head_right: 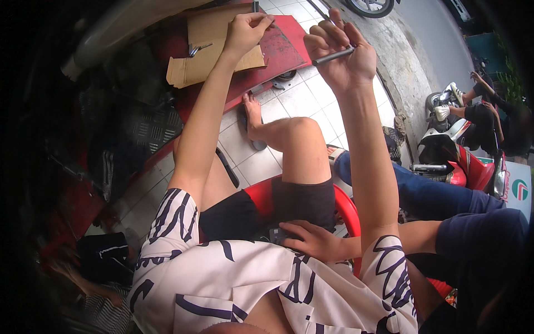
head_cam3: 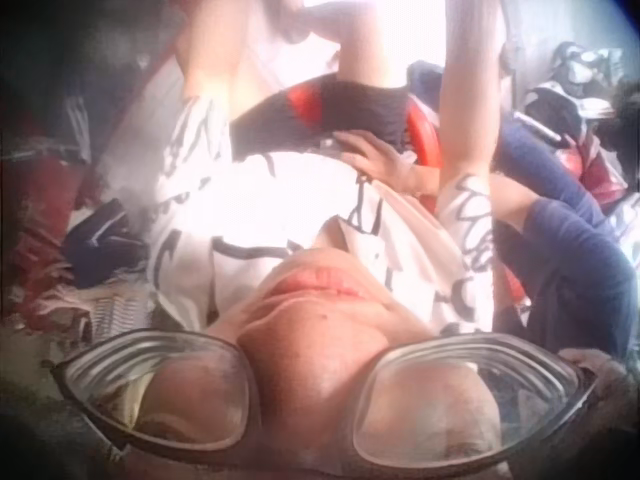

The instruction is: The person uses a T-handle wrench to tighten or loosen bolts on the underside of a scooter. They repeatedly reposition the wrench and apply torque to fasteners near the engine area while seated on a stool.

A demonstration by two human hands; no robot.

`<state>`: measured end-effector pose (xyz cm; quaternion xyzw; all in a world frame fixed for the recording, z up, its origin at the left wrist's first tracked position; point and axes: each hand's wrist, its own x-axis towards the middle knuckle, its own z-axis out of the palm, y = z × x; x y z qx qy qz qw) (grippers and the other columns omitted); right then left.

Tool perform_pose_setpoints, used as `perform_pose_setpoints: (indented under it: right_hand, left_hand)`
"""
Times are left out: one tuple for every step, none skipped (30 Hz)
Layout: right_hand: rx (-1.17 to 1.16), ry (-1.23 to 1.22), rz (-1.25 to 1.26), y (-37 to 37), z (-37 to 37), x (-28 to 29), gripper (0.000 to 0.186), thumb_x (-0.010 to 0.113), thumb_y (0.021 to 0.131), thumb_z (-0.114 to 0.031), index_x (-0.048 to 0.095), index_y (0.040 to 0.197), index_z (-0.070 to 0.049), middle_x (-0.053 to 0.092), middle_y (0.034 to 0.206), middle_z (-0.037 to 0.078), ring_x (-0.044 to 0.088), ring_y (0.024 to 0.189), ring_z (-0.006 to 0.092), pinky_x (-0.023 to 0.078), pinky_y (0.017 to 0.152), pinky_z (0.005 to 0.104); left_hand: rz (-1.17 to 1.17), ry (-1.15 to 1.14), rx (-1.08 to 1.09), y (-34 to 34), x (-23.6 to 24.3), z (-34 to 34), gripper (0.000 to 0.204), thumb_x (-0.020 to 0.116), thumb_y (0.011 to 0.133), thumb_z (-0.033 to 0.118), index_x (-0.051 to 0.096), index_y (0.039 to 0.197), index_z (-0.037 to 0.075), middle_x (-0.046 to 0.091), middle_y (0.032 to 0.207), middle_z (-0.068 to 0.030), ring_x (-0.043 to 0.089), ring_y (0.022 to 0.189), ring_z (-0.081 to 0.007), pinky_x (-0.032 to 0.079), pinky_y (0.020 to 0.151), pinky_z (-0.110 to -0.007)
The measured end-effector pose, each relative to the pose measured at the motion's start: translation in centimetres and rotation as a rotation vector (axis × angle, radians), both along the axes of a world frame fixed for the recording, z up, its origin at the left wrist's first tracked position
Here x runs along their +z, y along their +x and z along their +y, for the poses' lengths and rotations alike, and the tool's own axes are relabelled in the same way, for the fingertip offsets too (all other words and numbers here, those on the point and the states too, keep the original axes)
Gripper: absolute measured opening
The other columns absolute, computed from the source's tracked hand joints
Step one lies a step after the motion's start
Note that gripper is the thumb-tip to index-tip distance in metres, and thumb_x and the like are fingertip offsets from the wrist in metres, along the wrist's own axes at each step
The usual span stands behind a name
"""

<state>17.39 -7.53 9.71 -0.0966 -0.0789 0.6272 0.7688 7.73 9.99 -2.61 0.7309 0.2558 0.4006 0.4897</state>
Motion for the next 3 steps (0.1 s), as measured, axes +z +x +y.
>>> perform_pose_setpoints:
  right_hand:
    - [0.069,-0.017,-0.082,0.4,-0.3,-0.6,0.032,0.026,0.098,-0.02,0.05,0.103,0.0,0.033,0.061,0.001,0.027,0.058,0.0126,0.025,0.051,0.0275]
    - [0.031,-0.076,-0.127,0.4,-0.2,-0.7,0.032,0.025,0.098,-0.021,0.048,0.106,0.0,0.034,0.062,0.002,0.026,0.059,0.0129,0.024,0.051,0.0279]
    - [-0.021,-0.139,-0.172,0.5,-0.3,-0.9,0.033,0.024,0.098,-0.022,0.046,0.11,-0.001,0.035,0.064,0.003,0.026,0.059,0.0131,0.024,0.051,0.0284]
  left_hand:
    - [0.1,0.238,0.134,-0.6,-1.8,0.8,0.021,0.063,0.088,0.019,0.071,0.098,0.002,0.072,0.085,-0.0063,0.068,0.078,-0.0142,0.054,0.072,-0.029]
    - [0.086,0.168,0.12,-1.1,-3.0,2.1,0.022,0.063,0.089,0.02,0.071,0.099,0.003,0.072,0.086,-0.007,0.069,0.08,-0.0155,0.053,0.074,-0.029]
    - [0.072,0.095,0.091,-1.0,-3.0,2.0,0.023,0.063,0.089,0.022,0.071,0.099,0.003,0.072,0.087,-0.0078,0.069,0.082,-0.0167,0.053,0.076,-0.029]
